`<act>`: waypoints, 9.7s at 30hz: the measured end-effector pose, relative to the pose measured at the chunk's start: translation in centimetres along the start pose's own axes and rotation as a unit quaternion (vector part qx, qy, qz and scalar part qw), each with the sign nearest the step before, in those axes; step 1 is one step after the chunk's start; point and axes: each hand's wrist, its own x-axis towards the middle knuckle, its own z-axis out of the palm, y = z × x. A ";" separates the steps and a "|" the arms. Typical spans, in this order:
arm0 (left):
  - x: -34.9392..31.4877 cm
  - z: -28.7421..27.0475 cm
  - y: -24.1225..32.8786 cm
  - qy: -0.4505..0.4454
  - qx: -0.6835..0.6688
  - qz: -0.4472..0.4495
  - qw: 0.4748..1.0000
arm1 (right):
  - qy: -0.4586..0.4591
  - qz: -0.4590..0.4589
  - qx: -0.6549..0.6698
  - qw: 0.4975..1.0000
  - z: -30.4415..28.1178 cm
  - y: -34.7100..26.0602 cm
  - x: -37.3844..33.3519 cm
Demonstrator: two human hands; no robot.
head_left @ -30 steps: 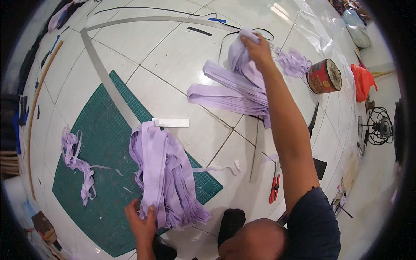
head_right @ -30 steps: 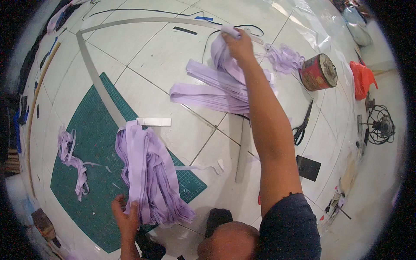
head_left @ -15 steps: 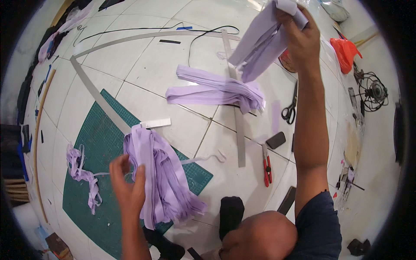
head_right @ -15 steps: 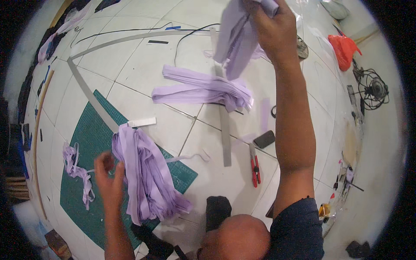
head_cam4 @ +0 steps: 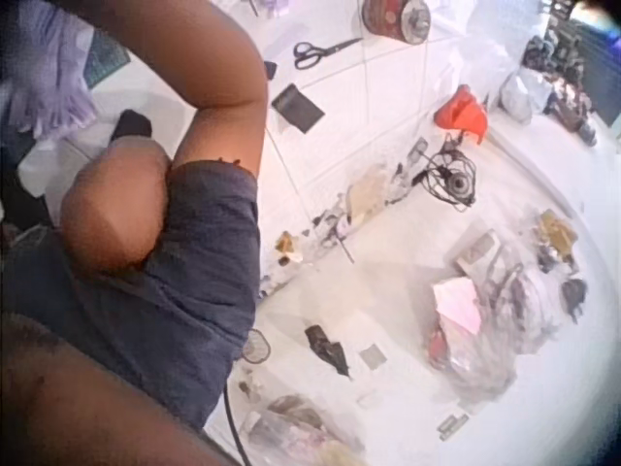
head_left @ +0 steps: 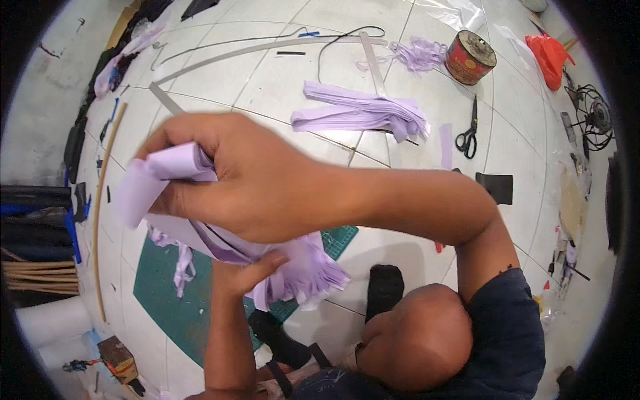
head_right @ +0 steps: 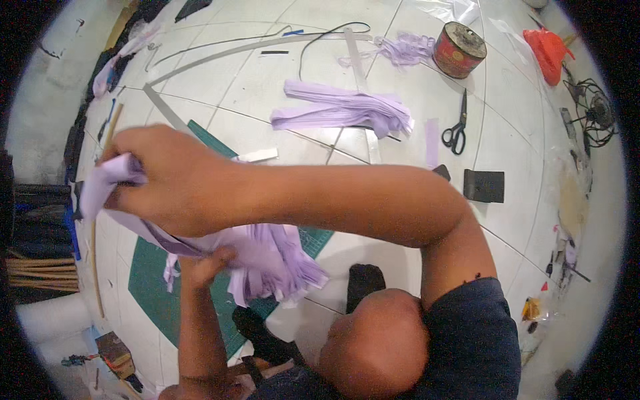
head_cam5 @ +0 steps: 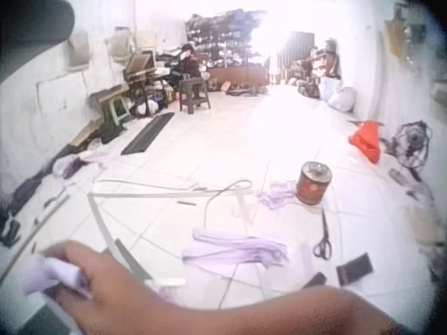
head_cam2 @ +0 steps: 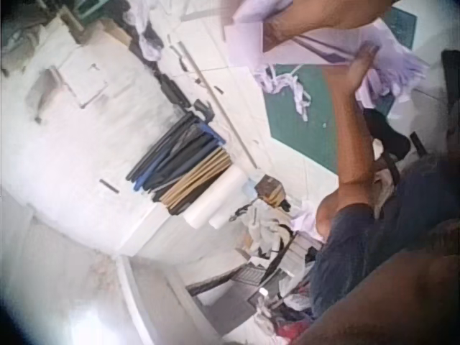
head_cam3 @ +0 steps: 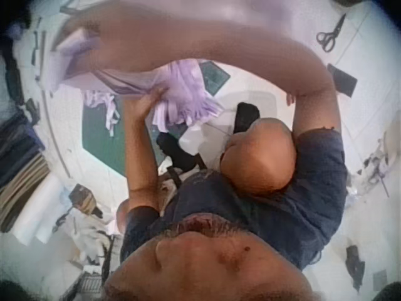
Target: The person cuts a strip of purple fabric using a utility knife and a metal ruler on a cutting mat, then gathers several strips and ties them together by hand.
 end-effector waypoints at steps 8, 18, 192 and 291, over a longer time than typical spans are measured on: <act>-4.5 -1.8 -5.2 0.058 0.014 -0.272 0.961 | 0.151 0.255 0.009 0.955 2.7 18.5 -5.0; -5.0 3.6 -11.8 0.141 0.318 -0.213 0.913 | 0.017 0.247 -0.303 0.920 -4.3 23.3 -2.8; 3.3 -4.5 -7.8 -0.040 0.109 -0.305 0.945 | -0.323 0.059 -0.473 0.818 -3.1 12.1 -17.0; -0.5 10.2 -9.4 0.087 -0.143 -0.189 0.968 | -0.052 0.133 -0.251 0.957 -5.6 13.7 -21.3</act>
